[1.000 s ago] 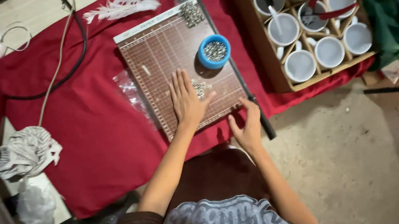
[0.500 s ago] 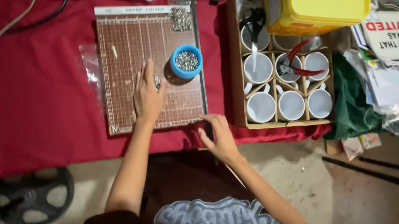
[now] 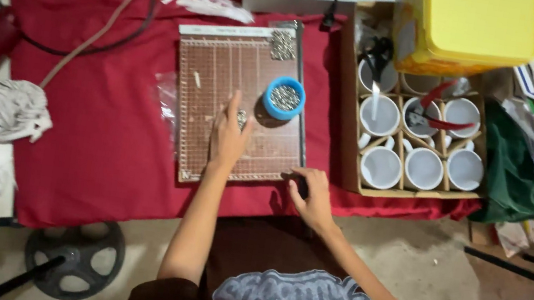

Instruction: The person sorts small silver metal parts on a cutting mat, picking them up and placing them into a blue container. They repeatedly gather the parts from the mat and transfer them into the container.

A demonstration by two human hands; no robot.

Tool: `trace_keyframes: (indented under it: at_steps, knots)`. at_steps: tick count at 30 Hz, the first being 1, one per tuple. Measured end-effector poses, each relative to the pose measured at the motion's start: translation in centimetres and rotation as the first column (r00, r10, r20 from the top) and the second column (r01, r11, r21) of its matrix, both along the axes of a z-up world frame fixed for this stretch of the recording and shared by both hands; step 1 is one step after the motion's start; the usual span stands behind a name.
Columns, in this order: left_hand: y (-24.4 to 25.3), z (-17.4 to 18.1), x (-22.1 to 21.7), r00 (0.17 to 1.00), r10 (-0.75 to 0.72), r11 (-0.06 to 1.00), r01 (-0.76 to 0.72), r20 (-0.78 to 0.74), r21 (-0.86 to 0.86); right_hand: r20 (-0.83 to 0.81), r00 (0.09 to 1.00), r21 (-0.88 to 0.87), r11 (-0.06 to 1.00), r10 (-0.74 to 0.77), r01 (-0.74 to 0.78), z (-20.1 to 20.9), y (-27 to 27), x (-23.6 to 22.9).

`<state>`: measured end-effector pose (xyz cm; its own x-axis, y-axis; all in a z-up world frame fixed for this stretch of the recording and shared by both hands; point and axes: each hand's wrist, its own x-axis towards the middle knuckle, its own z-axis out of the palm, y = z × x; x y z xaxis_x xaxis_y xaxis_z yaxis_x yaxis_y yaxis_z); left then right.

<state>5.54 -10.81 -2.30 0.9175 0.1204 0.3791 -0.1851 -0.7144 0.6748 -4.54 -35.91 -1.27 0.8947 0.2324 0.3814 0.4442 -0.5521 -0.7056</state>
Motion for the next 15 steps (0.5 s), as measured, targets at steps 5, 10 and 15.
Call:
trace_keyframes:
  at_steps: [5, 10, 15]
  knots:
    - [0.3, 0.7, -0.2, 1.0, 0.004, 0.999, -0.004, -0.006, 0.044, -0.004, 0.998, -0.167, 0.985, -0.056, 0.054, 0.7, 1.4, 0.5]
    - [0.6, 0.6, -0.4, 0.995, -0.036, 0.999, 0.036, 0.094, 0.007, 0.074, 0.996, -0.226, 0.972, -0.045, 0.06, 0.7, 2.2, 0.5]
    - [0.0, 1.3, -1.4, 0.996, -0.045, 0.998, 0.049, 0.078, -0.049, -0.074, 0.975, -0.089, 0.975, -0.211, 0.204, 0.0, 1.3, -0.4]
